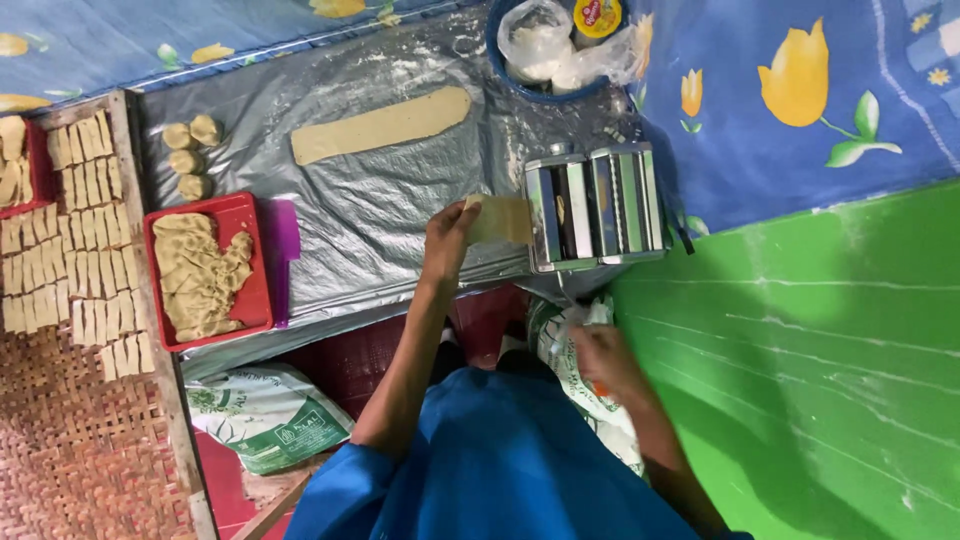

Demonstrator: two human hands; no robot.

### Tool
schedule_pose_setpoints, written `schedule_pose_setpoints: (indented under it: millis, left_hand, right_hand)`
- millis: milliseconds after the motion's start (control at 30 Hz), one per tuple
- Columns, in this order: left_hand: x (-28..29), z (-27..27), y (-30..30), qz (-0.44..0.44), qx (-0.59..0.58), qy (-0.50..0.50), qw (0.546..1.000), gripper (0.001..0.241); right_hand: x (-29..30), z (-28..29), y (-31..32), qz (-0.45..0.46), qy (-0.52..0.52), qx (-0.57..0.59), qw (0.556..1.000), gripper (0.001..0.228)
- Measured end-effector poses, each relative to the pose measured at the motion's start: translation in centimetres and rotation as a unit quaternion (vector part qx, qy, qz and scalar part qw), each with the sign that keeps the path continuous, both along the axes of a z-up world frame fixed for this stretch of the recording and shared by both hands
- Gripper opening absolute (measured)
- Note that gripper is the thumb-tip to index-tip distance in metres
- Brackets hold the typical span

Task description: Flatten dough using a manual pasta machine and fold the pieces.

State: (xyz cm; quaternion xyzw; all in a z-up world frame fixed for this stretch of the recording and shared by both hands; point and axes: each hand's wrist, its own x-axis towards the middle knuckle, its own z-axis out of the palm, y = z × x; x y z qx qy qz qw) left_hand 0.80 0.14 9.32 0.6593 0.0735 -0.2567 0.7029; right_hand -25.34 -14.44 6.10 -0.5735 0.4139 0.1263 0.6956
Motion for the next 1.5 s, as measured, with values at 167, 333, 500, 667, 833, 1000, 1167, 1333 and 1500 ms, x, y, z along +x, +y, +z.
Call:
schedule_pose_setpoints:
  millis: [167, 333, 500, 667, 833, 1000, 1167, 1333, 1500]
  left_hand:
    - [0.5, -0.1, 0.3, -0.016, -0.008, -0.004, 1.0, 0.021]
    - [0.4, 2.6, 0.7, -0.031, 0.0, -0.006, 1.0, 0.021]
    - [0.5, 3.9, 2.5, -0.055, 0.029, -0.006, 0.998, 0.025]
    - [1.9, 4.1, 4.1, -0.081, 0.002, 0.003, 0.997, 0.022]
    - [1.9, 3.8, 5.6, -0.079, -0.029, 0.022, 0.996, 0.026]
    - [2.8, 2.5, 6.6, -0.101, -0.031, 0.031, 0.994, 0.023]
    - [3.6, 1.4, 7.9, -0.085, -0.045, 0.055, 0.994, 0.029]
    - [5.5, -1.4, 10.2, -0.088, -0.04, 0.035, 0.995, 0.026]
    - [7.4, -1.7, 14.2, -0.091, -0.011, -0.03, 0.995, 0.022]
  right_hand:
    - [-1.4, -7.0, -6.5, 0.025, 0.099, -0.287, 0.952, 0.052]
    - [2.7, -15.5, 1.2, 0.032, 0.0, -0.228, 0.973, 0.052]
    - [2.9, -9.1, 7.5, 0.045, -0.08, -0.358, 0.929, 0.03]
    - [3.1, -10.1, 11.6, -0.103, -0.102, -0.174, 0.974, 0.036]
    - [14.5, -11.3, 10.1, -0.466, -0.196, 0.405, 0.762, 0.022]
    - [18.8, -12.1, 8.5, -0.506, -0.322, 0.413, 0.685, 0.016]
    - [20.0, -19.0, 5.8, -0.621, -0.313, 0.45, 0.56, 0.026]
    - [19.7, -24.5, 4.6, -0.595, -0.352, 0.418, 0.59, 0.021]
    - [20.2, -19.0, 7.5, -0.544, -0.358, 0.291, 0.701, 0.026]
